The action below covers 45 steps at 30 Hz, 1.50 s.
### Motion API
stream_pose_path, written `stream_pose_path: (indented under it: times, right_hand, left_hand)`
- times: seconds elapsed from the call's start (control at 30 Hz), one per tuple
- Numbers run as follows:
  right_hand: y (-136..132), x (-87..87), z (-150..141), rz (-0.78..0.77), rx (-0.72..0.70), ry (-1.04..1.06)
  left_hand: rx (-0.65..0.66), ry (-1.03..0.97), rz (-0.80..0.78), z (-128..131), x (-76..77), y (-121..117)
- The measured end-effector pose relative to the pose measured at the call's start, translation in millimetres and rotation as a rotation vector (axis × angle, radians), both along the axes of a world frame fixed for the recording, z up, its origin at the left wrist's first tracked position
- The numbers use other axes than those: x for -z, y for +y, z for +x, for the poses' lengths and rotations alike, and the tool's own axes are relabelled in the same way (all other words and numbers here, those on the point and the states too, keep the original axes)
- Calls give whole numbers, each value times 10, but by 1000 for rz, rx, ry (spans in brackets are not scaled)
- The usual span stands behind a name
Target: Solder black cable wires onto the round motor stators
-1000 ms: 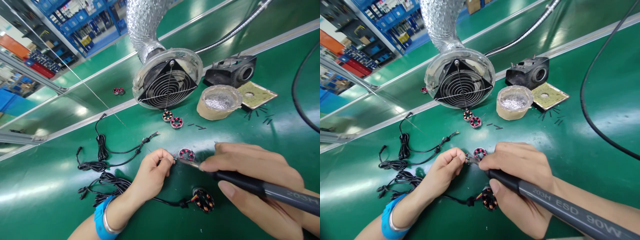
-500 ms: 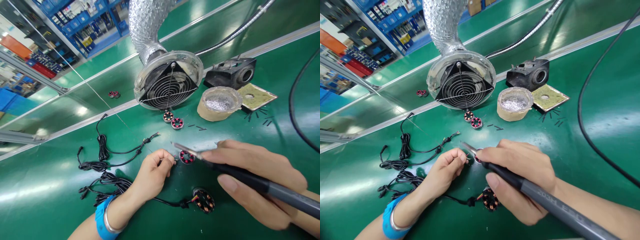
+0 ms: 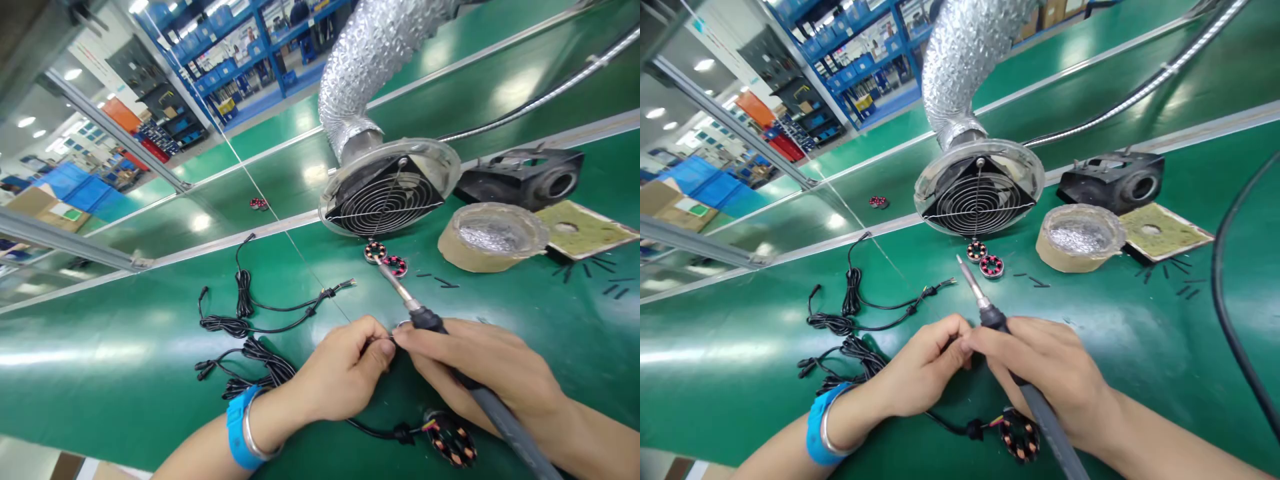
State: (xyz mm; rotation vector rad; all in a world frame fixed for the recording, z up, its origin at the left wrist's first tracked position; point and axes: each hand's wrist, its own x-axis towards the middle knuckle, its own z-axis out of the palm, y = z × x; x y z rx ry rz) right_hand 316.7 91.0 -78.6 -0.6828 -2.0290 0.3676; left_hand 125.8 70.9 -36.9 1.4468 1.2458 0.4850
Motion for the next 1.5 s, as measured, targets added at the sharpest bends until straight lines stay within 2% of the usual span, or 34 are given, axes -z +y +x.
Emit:
stream_pose_path:
  times: [0.1, 0.27, 0.53, 0.7, 0.93, 1.1, 1.23, 1.37, 1.5]
  right_hand:
    - [-35, -51, -19, -51, -23, 42]
    - [-63, -47, -65, -31, -52, 45]
    - [-78, -45, -98, -31, 5, 82]
    - [-34, -82, -27, -68, 1, 34]
    - [-32, -25, -10, -84, -44, -21]
    - [-32, -43, -16, -302, 3, 5]
    - [-22, -61, 0, -391, -49, 34]
    - [-18, -65, 13, -379, -63, 55]
    - [-15, -89, 49, -303, -44, 97]
  left_hand:
    - [7, 68, 58, -2, -34, 4]
    - [-31, -33, -12, 3, 40, -3]
    - [-145, -197, -305, 96, 50, 28]
    - [-229, -128, -305, 105, 42, 30]
    - [-237, -115, -324, 98, 61, 29]
    - [-247, -106, -330, 101, 84, 30]
    - [-250, -118, -333, 103, 92, 27]
    - [-247, -132, -325, 108, 91, 29]
    - [-256, -145, -345, 107, 78, 32]
